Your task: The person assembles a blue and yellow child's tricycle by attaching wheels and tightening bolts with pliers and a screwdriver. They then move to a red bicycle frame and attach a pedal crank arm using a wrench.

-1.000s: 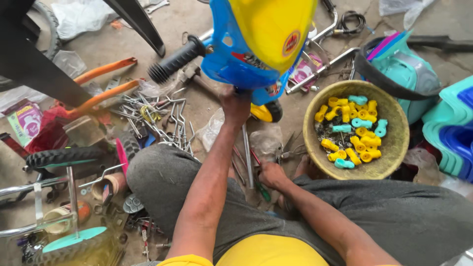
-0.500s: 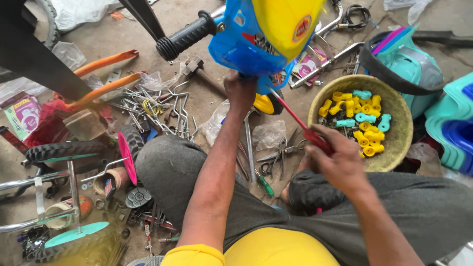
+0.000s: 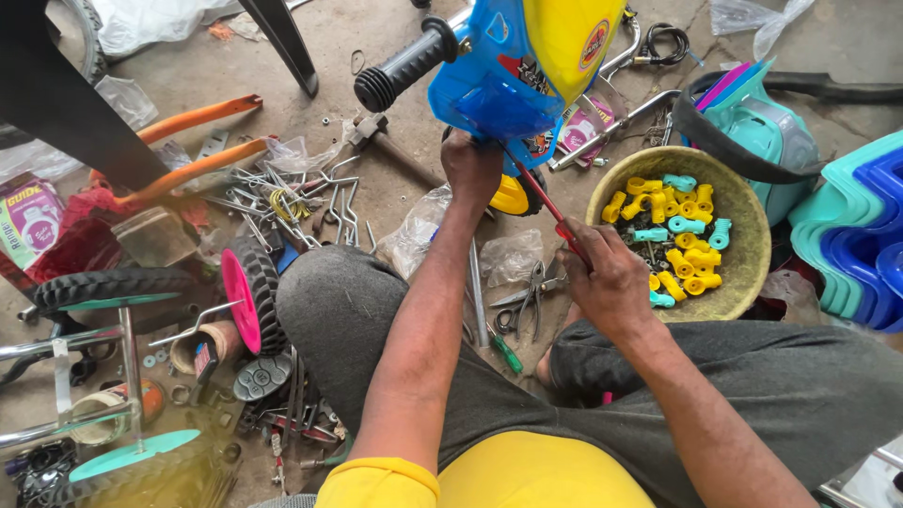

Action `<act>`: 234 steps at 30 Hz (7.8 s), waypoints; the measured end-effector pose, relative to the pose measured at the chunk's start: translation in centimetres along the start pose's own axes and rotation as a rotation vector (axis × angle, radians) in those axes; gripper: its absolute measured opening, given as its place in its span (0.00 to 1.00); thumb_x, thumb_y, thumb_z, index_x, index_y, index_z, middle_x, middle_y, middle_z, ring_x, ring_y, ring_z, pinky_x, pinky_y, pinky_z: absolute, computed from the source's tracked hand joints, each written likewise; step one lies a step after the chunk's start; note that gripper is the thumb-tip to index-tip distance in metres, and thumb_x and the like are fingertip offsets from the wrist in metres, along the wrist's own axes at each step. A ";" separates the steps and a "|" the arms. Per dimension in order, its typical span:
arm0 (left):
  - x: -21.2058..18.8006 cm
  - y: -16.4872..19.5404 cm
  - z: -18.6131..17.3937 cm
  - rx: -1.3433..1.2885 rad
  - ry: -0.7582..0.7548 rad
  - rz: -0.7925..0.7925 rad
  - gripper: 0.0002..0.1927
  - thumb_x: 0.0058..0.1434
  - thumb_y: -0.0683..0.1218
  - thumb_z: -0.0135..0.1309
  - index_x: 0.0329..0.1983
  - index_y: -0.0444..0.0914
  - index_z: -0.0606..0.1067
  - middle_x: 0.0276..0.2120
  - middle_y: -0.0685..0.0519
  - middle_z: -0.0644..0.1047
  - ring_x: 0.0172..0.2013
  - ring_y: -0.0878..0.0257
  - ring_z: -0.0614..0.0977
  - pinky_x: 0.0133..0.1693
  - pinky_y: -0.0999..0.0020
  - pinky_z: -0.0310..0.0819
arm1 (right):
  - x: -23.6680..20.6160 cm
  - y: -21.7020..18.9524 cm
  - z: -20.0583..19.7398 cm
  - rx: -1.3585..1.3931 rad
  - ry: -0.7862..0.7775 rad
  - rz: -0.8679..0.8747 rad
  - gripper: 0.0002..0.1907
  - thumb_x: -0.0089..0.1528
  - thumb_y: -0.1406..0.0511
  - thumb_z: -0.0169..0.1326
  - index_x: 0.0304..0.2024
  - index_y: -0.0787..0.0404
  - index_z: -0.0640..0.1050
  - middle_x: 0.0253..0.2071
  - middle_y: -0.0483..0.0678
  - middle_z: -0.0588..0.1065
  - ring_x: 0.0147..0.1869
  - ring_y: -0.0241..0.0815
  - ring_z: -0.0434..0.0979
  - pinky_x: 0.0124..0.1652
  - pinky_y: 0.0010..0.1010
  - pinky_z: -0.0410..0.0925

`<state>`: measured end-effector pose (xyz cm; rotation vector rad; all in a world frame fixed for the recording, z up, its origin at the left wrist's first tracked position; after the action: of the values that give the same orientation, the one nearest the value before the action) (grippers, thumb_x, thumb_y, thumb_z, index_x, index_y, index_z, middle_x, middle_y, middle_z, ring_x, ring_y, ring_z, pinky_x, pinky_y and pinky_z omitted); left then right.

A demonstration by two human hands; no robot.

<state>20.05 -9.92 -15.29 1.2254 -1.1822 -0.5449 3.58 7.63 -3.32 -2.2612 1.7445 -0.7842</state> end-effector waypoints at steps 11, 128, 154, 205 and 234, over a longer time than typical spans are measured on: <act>-0.2 -0.4 0.1 0.007 -0.010 -0.016 0.07 0.52 0.39 0.59 0.34 0.38 0.78 0.31 0.45 0.82 0.34 0.46 0.85 0.37 0.58 0.77 | 1.3 -0.5 -0.9 -0.549 -0.027 -0.303 0.20 0.60 0.71 0.58 0.56 0.60 0.78 0.43 0.55 0.76 0.33 0.46 0.78 0.27 0.33 0.72; -0.4 1.0 0.3 -0.103 0.142 -0.119 0.22 0.49 0.38 0.67 0.47 0.38 0.75 0.39 0.45 0.82 0.39 0.49 0.85 0.42 0.58 0.78 | 5.5 4.1 -3.4 0.476 -0.312 0.567 0.12 0.65 0.61 0.58 0.46 0.63 0.80 0.29 0.49 0.74 0.23 0.40 0.69 0.20 0.32 0.59; 0.3 2.3 -0.3 -0.050 0.104 -0.067 0.20 0.52 0.39 0.66 0.48 0.37 0.74 0.39 0.44 0.82 0.41 0.46 0.84 0.43 0.56 0.78 | 8.1 3.9 -4.7 0.509 -0.474 0.804 0.12 0.66 0.60 0.56 0.39 0.62 0.82 0.26 0.49 0.75 0.24 0.40 0.70 0.23 0.33 0.63; -0.3 1.4 -0.5 -0.063 0.062 -0.079 0.11 0.53 0.41 0.67 0.39 0.38 0.80 0.34 0.46 0.83 0.35 0.52 0.86 0.40 0.61 0.78 | 9.8 3.8 -6.1 0.470 -0.489 0.757 0.09 0.61 0.61 0.62 0.43 0.53 0.84 0.28 0.50 0.78 0.22 0.41 0.69 0.23 0.33 0.61; -0.6 2.0 -1.1 0.004 0.160 -0.176 0.25 0.52 0.40 0.65 0.54 0.38 0.74 0.41 0.46 0.84 0.41 0.50 0.87 0.44 0.59 0.79 | 9.3 6.6 -4.4 -0.068 -0.081 -0.607 0.21 0.58 0.62 0.62 0.51 0.67 0.78 0.40 0.55 0.78 0.38 0.51 0.78 0.34 0.40 0.71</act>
<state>20.34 -8.26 -13.63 1.3589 -0.9471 -0.5639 -2.65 -2.25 0.22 -2.8609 1.0554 -0.7151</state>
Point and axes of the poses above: each hand's wrist, its own x-axis towards the middle knuckle, its own z-axis out of the palm, y = z × x, the point moved 1 cm from there along x, towards the middle knuckle
